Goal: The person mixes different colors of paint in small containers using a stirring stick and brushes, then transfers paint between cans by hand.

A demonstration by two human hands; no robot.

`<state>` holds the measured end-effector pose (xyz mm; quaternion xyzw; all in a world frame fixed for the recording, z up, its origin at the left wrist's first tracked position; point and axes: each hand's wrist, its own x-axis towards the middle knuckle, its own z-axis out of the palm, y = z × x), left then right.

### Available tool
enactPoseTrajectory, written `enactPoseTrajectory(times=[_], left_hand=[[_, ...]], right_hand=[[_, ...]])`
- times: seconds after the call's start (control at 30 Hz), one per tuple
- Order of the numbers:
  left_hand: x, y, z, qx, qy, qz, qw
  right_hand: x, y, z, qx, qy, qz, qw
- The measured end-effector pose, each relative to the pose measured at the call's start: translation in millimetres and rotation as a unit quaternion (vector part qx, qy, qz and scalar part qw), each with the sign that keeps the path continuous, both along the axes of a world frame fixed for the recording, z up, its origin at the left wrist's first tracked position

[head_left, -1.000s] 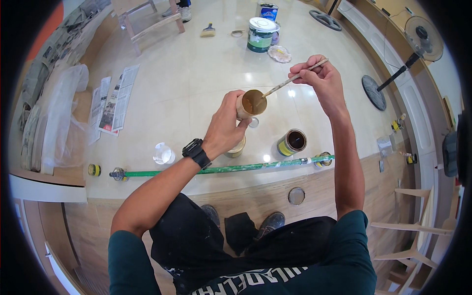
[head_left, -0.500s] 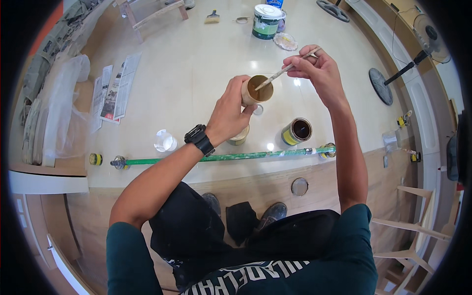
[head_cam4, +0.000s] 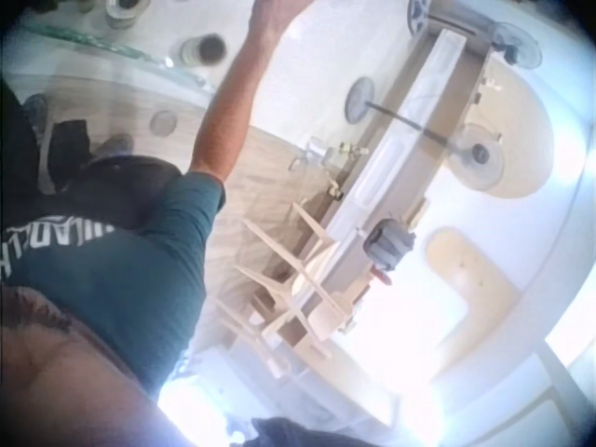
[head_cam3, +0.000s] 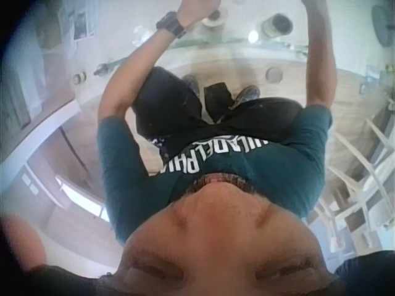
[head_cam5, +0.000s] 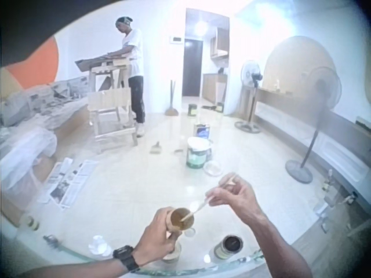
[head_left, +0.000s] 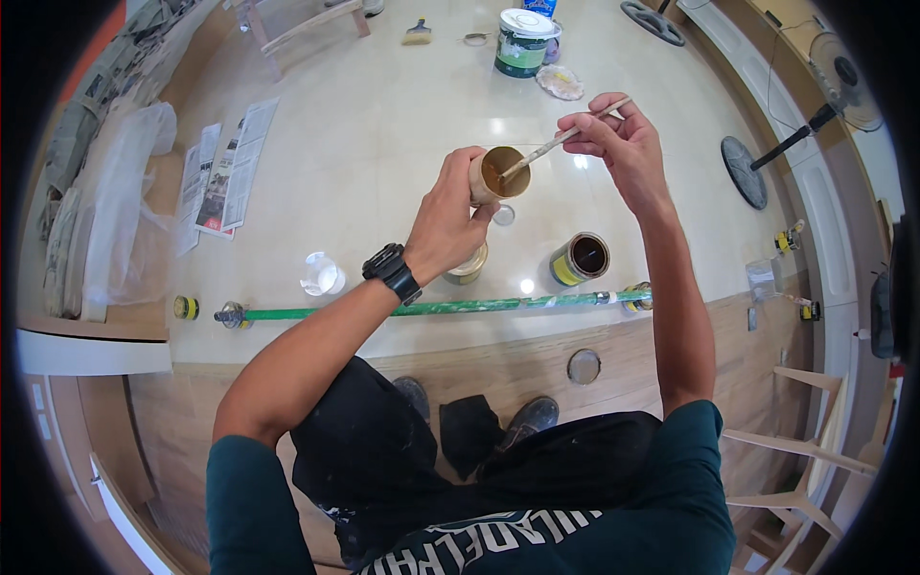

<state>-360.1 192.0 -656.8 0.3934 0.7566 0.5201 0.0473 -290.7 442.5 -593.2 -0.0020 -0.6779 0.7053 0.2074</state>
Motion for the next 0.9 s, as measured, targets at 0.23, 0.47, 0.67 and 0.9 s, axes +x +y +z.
enactPoseTrajectory(times=[0.23, 0.47, 0.67, 0.9], left_hand=[[-2, -2, -2, -0.020, -0.033, 0.007, 0.999], [-2, -2, -6, -0.016, -0.023, 0.011, 1.000], [-2, -3, -7, -0.012, -0.036, 0.009, 0.999], [-4, -4, -11, -0.014, -0.034, 0.008, 0.999]], right_hand=[[1, 15, 0, 0.030, -0.006, -0.051, 0.998], [-2, 3, -6, 0.006, 0.002, -0.098, 0.995], [-7, -1, -10, 0.039, 0.001, -0.130, 0.991], [-6, 0, -3, 0.073, -0.016, -0.156, 0.985]])
